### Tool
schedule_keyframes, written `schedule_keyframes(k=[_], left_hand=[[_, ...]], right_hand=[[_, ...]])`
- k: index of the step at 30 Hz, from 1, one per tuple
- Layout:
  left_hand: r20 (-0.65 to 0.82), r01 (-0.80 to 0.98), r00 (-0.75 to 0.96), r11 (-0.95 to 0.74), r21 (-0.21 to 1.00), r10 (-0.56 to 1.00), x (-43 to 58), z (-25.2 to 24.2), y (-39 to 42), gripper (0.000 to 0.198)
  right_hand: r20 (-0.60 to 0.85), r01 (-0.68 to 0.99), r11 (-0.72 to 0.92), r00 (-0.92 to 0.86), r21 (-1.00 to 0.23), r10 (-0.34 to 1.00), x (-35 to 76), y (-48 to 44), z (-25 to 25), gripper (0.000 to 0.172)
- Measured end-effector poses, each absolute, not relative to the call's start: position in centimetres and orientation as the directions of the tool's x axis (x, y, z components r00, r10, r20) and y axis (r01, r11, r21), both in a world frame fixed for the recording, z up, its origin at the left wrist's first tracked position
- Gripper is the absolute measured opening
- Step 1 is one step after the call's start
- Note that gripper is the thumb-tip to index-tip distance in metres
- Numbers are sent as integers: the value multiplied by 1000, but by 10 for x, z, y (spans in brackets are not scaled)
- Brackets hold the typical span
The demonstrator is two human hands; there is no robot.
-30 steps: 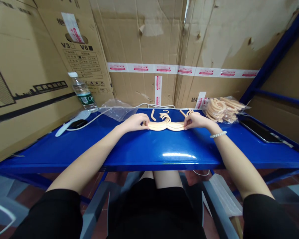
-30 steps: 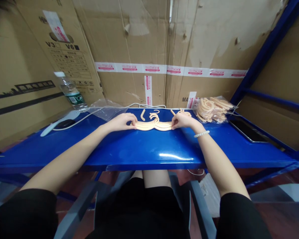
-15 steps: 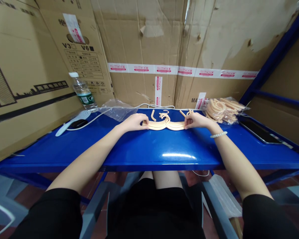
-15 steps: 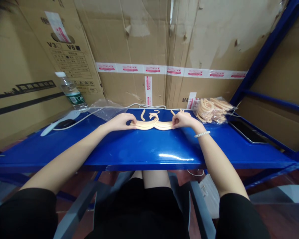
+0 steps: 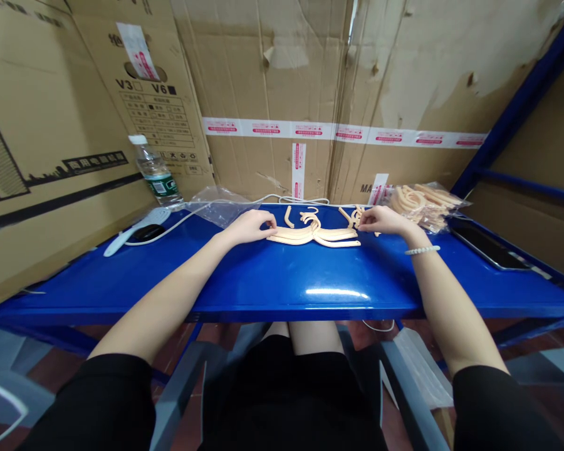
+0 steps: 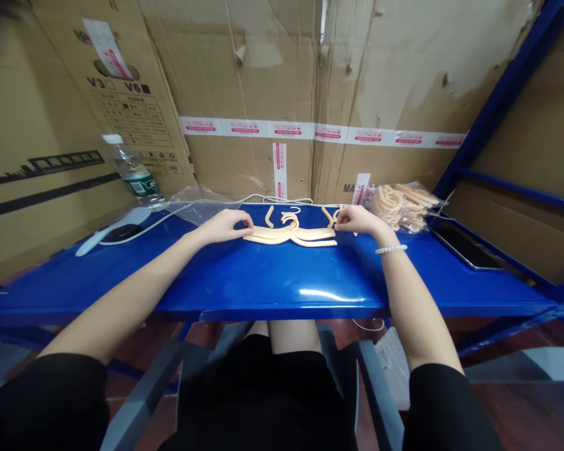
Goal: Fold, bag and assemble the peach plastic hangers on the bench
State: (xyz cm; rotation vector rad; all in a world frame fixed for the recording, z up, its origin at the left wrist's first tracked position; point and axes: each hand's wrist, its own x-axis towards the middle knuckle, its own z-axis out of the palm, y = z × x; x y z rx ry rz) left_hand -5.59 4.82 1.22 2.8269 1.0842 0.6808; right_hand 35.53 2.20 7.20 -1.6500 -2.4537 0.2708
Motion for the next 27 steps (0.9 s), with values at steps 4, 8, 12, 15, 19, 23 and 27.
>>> schedule_keyframes(k=[4,8,12,15,19,23,27], left_hand=[[371,694,621,-704,149,691,-56,13,46,20],[341,767,579,-637,82,741,-55,16,41,23],[307,799,562,-600,38,768,-54,17,39,24],[294,790,576,-612,42,763,-54,16,41,25],[279,775,592,-629,61,756,-56,14,44,26],[253,784,582,-616,75,773,-56,13,44,27],[249,787,578,-612,83,777,-56,14,43,27]], right_hand=[[123,952,269,-253,-144,960,359,22,73,22],[166,985,161,-150,-57,975,369,23,75,26],[105,991,125,-119,-49,987,373,21,76,25],[60,987,143,-139,-67,988,371,19,76,26],[-28,973,161,-168,-165,985,366,17,74,25],[-152,948,146,-195,-283,969,364,17,69,18],[-168,945,153,-207,-289,964,364,19,66,13]])
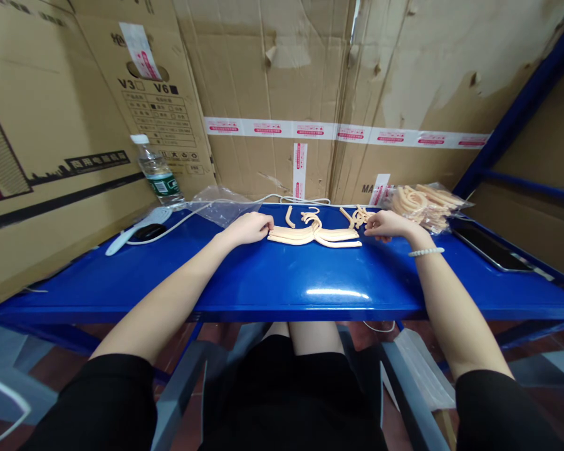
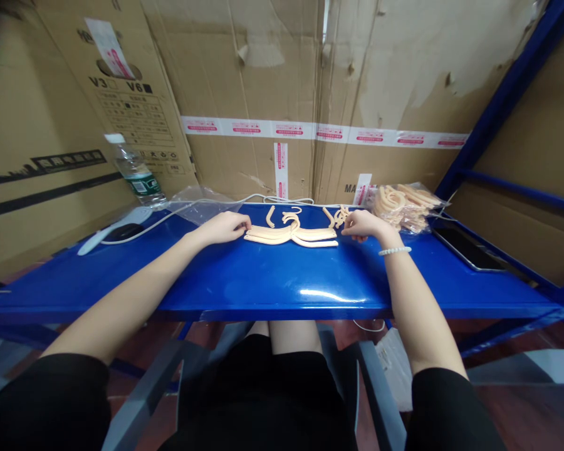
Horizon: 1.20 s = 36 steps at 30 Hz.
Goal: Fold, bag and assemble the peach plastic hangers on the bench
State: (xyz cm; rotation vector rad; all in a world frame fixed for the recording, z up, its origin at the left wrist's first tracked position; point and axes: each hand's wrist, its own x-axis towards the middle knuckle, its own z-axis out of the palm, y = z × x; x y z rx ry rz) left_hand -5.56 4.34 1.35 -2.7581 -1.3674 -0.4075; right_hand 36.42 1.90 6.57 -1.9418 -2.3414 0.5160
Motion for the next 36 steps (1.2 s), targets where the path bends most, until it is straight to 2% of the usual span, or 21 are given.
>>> schedule_keyframes(k=[5,11,24,36], left_hand=[[256,788,578,-611,73,775,-56,14,44,25],[269,794,570,-605,65,777,-57,14,44,24],[251,809,554,-584,63,794,-56,14,43,26],[296,800,561,-598,45,773,-56,14,43,25]], right_hand=[[-190,951,132,-190,-280,963,363,20,64,16],[-226,944,76,-154,-323,962,359,20,63,13],[-235,943,71,-153,-326,960,357,20,62,12],[-236,949,61,-138,-309,962,352,15,66,16]])
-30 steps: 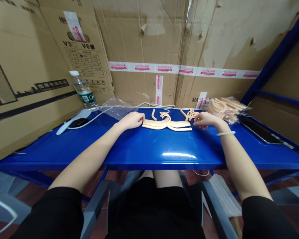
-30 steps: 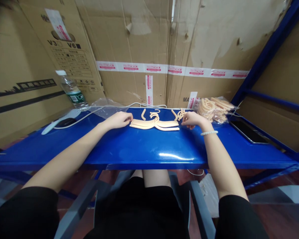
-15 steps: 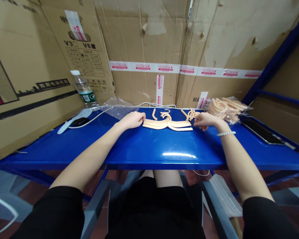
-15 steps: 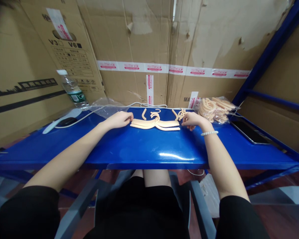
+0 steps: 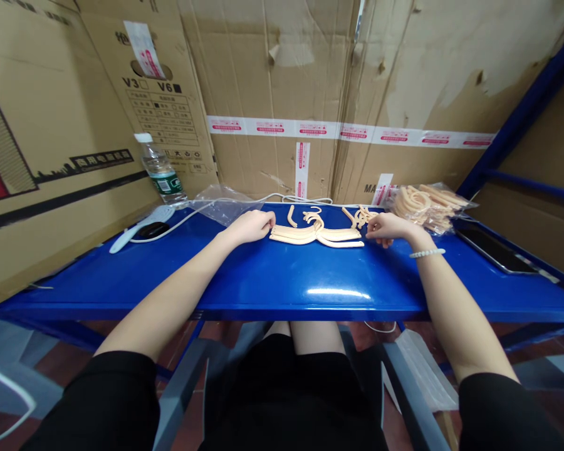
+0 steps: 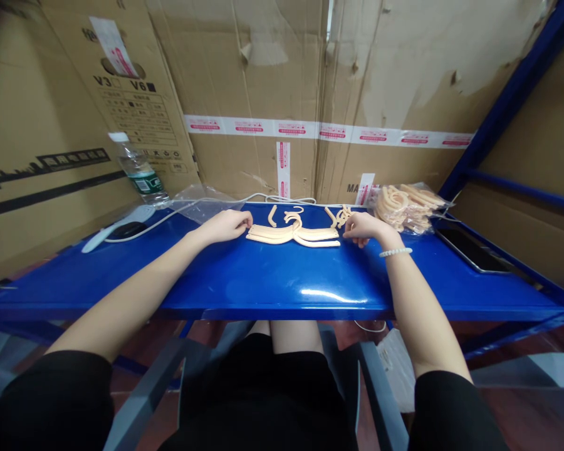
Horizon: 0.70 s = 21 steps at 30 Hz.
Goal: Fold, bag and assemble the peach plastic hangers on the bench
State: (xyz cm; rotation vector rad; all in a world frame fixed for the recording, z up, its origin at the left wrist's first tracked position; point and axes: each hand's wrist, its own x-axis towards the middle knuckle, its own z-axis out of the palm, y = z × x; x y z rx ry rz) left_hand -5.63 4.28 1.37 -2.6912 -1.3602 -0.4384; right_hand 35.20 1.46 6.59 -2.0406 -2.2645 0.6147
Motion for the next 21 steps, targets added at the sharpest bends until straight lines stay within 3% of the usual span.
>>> schedule_keyframes(k=[4,12,15,18,21], left_hand=[[320,791,562,-609,60,762,-54,14,41,25],[363,695,652,-716,66,666,-44,21,51,30],[311,645,715,-763,54,626,-37,29,66,30],[239,640,738,-767,50,631,-29,34,85,27],[204,657,729,-751,59,654,-22,31,104,26]], right_hand=[[-193,948,103,-166,-301,967,355,15,65,11],[211,844,418,-365,-337,907,321,27,67,15],[237,831,521,-475,-194,847,289,50,72,18],[156,848,530,-523,1,838,256,79,77,30],[112,866,497,-500,55,859,232,109,77,38]])
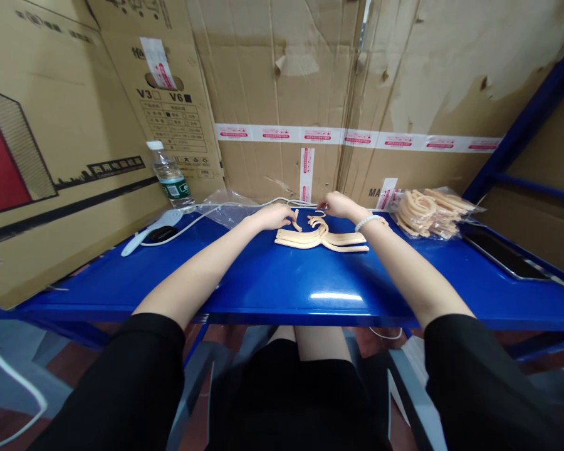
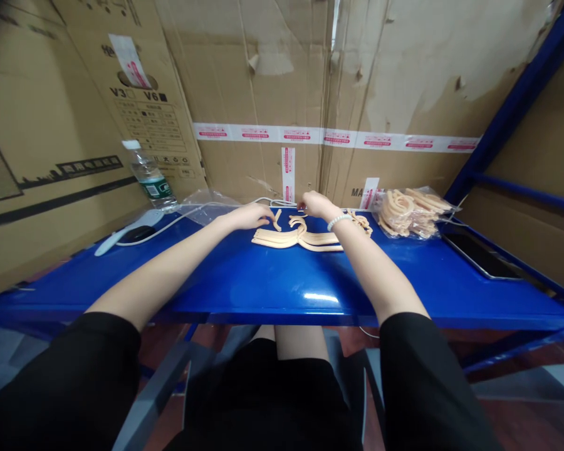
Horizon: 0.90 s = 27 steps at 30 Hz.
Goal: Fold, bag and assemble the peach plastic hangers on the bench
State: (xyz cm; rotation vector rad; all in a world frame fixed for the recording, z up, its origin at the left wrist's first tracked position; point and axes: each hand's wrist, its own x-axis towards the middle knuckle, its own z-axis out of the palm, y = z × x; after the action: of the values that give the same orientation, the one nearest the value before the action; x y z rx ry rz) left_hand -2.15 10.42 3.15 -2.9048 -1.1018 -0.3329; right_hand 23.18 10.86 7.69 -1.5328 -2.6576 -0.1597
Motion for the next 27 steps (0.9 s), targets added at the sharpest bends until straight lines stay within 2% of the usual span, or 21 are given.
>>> schedule_keyframes(k=[3,6,9,15,18,20,23,25,27], left_hand=[[194,673,716,-737,67,671,-16,25,118,30],[193,685,703,-725,78,685,-11,20,128,32],[204,669,709,-735,111,675,-6,17,134,28],[315,593,705,-772,228,635,2,19,133,13],[421,552,655,-778,301,628,1,26,124,17],[495,517,608,-783,347,621,1,31,114,23],[614,327,509,-796,509,603,1,37,88,19],[656,134,441,-767,627,613,2,37,67,17],[659,27,399,-727,687,638,5,35,49,18]], right_hand=[[74,887,456,-461,74,884,220,131,72,39],[42,891,449,-452,65,891,217,144,63,29],[73,890,455,-455,22,887,220,148,54,19],[340,879,441,-364,-182,867,237,142,54,12],[501,833,434,-229,-343,835,247,129,64,18],[557,791,431,-139,-435,818,253,113,71,25],[551,621,458,-50,-636,833,258,78,72,29],[459,280,443,-9,-852,888,258,52,65,24],[354,0,354,2,-935,935,254,27,55,26]])
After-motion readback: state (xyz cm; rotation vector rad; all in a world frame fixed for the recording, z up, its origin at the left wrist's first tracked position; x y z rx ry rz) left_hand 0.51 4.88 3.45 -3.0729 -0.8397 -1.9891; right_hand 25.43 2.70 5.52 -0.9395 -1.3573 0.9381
